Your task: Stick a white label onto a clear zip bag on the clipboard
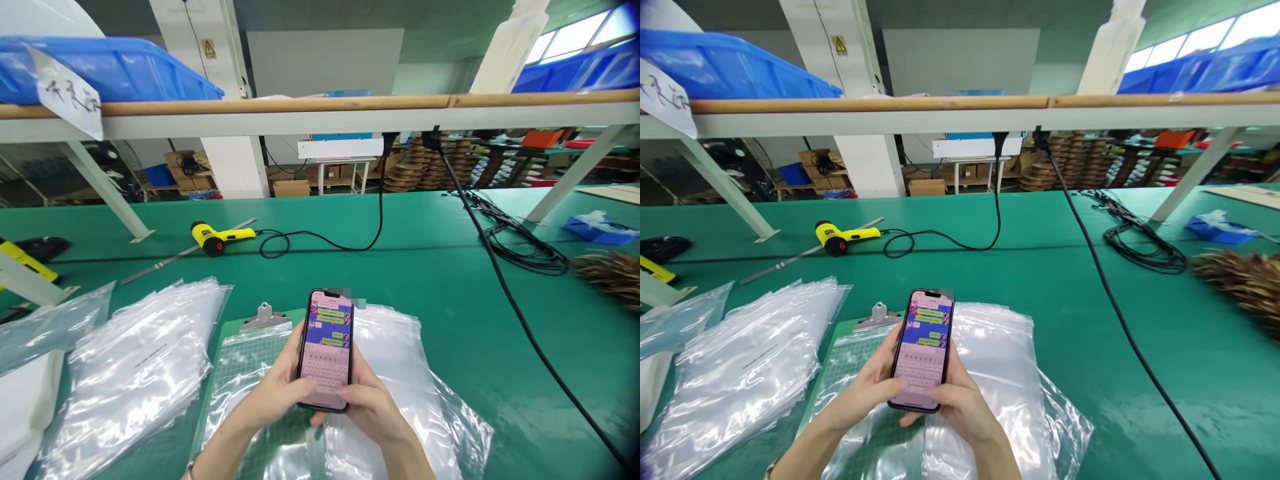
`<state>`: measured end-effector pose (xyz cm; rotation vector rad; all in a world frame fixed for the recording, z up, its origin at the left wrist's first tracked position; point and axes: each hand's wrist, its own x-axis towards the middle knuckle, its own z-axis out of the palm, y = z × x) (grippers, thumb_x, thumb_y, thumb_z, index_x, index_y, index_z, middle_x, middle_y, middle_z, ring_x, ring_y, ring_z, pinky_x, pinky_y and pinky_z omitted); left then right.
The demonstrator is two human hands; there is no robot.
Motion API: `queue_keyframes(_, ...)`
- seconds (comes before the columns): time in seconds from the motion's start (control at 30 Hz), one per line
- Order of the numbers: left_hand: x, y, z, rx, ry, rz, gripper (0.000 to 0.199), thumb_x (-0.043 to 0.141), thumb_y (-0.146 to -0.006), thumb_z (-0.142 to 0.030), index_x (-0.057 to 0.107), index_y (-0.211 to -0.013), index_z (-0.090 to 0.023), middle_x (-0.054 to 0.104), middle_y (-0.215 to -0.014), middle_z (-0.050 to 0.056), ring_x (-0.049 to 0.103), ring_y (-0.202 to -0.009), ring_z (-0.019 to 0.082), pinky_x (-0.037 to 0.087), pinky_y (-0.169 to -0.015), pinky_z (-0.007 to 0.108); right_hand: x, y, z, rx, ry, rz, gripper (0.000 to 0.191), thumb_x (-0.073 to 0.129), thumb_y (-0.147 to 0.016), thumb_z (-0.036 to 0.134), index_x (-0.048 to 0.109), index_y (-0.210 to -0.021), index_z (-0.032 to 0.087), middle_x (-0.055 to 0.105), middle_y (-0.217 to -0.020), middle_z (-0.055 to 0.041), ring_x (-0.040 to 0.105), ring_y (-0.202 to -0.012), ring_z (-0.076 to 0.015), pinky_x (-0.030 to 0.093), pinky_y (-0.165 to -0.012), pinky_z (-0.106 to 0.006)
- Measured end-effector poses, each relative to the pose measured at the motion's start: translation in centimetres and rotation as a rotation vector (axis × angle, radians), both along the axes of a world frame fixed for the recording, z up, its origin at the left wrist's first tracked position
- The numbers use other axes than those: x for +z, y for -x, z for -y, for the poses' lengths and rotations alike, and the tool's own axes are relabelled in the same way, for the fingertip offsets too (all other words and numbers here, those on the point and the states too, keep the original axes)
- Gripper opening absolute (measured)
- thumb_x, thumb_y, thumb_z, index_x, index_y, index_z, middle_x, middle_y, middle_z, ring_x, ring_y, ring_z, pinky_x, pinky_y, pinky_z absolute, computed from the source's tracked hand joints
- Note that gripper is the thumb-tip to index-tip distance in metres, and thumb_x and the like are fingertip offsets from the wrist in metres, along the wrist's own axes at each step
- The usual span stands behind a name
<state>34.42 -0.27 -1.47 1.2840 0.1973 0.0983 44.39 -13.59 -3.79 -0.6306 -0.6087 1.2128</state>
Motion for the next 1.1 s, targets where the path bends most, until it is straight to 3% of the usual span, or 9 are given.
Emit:
queue_keyframes(0.1, -0.19, 0.08, 0.12, -0.026, 0.013, 0.036, 0.093, 0.065, -0.072, -0.037, 0.006, -0.142, -0.029, 0.038, -0.14, 0.01, 0.053, -0.111, 0.018, 0.052, -0.085, 0.024, -0.04, 0.18, -0.11, -0.047, 0.02, 0.034, 0.081, 0.063, -0.074, 0.021, 0.016, -0.14, 0.032, 0.053, -0.126, -0.0098, 0.062, -0.094, -0.0238, 0.057, -0.064, -0.035)
queue_keyframes(0.27, -0.33, -0.04, 0.87, -0.113, 0.082, 0.035, 0.093, 0.06, -0.075, -0.031, -0.006, -0.139, -0.04, 0.03, -0.143, 0.012, 0.059, -0.07, 0.006, 0.051, -0.061, 0.02, -0.2, 0.64, -0.57, -0.256, 0.176, 0.239, 0.06, 0.058, -0.085, 0.038, 0.023, -0.133, 0.028, 0.059, -0.109, -0.0109, 0.065, -0.068, -0.0184, 0.054, -0.048, -0.027)
queue_keyframes(0.43, 0.16, -0.31, 0.71, -0.048, 0.1, 0.015, 0.091, 0.063, -0.072, -0.03, 0.003, -0.141, -0.031, 0.039, -0.137, 0.012, 0.057, -0.105, 0.021, 0.053, -0.06, 0.017, -0.17, 0.66, -0.5, -0.205, 0.065, 0.222, 0.073, 0.064, -0.08, 0.035, 0.018, -0.137, 0.029, 0.054, -0.119, -0.0125, 0.064, -0.082, -0.0217, 0.056, -0.053, -0.028)
queue_keyframes(0.57, 0.25, -0.17, 0.43, -0.072, 0.086, 0.006, 0.093, 0.06, -0.074, -0.03, -0.004, -0.141, -0.033, 0.039, -0.138, 0.012, 0.06, -0.093, 0.018, 0.052, -0.057, 0.019, -0.09, 0.43, -0.26, -0.12, 0.0, 0.164, 0.077, 0.067, -0.076, 0.03, 0.02, -0.137, 0.03, 0.052, -0.124, -0.0115, 0.062, -0.092, -0.0236, 0.056, -0.058, -0.029)
queue_keyframes(0.7, 0.34, -0.05, 0.37, 0.002, 0.029, 0.024, 0.09, 0.062, -0.072, -0.026, 0.007, -0.142, -0.026, 0.043, -0.135, 0.009, 0.052, -0.112, 0.018, 0.051, -0.085, 0.022, -0.14, 0.11, -0.03, -0.037, -0.013, 0.079, 0.082, 0.066, -0.073, 0.024, 0.017, -0.138, 0.03, 0.049, -0.129, -0.0114, 0.061, -0.096, -0.0244, 0.057, -0.063, -0.032)
queue_keyframes(0.77, 0.36, -0.08, 0.32, -0.011, 0.03, 0.041, 0.088, 0.064, -0.071, -0.026, 0.011, -0.141, -0.025, 0.045, -0.134, 0.009, 0.051, -0.113, 0.017, 0.048, -0.09, 0.023, -0.19, 0.02, 0.04, -0.028, -0.01, 0.061, 0.082, 0.065, -0.073, 0.022, 0.016, -0.138, 0.028, 0.048, -0.131, -0.0124, 0.061, -0.098, -0.0254, 0.057, -0.065, -0.034)
queue_keyframes(0.87, 0.21, -0.14, 0.17, -0.054, 0.064, 0.059, 0.09, 0.065, -0.07, -0.028, 0.01, -0.141, -0.027, 0.048, -0.131, 0.01, 0.057, -0.101, 0.016, 0.051, -0.081, 0.024, -0.32, 0.07, 0.05, -0.051, -0.002, 0.088, 0.081, 0.065, -0.074, 0.023, 0.015, -0.137, 0.027, 0.048, -0.13, -0.0141, 0.061, -0.098, -0.0265, 0.057, -0.063, -0.033)
queue_keyframes(1.0, 0.01, -0.17, 0.05, -0.015, 0.059, 0.059, 0.083, 0.061, -0.074, -0.028, 0.012, -0.141, -0.026, 0.047, -0.131, 0.01, 0.055, -0.108, 0.016, 0.05, -0.085, 0.023, -0.5, 0.37, -0.07, -0.097, 0.008, 0.14, 0.085, 0.069, -0.074, 0.028, 0.013, -0.137, 0.026, 0.05, -0.126, -0.0147, 0.062, -0.097, -0.0263, 0.058, -0.06, -0.031)
queue_keyframes(1.1, 0.23, -0.17, 0.17, -0.04, 0.075, 0.034, 0.084, 0.059, -0.074, -0.023, 0.008, -0.141, -0.029, 0.046, -0.133, 0.01, 0.057, -0.103, 0.016, 0.053, -0.076, 0.022, -0.54, 0.54, -0.23, -0.144, 0.042, 0.166, 0.08, 0.065, -0.079, 0.03, 0.012, -0.138, 0.025, 0.052, -0.125, -0.0153, 0.063, -0.094, -0.0242, 0.058, -0.058, -0.029)
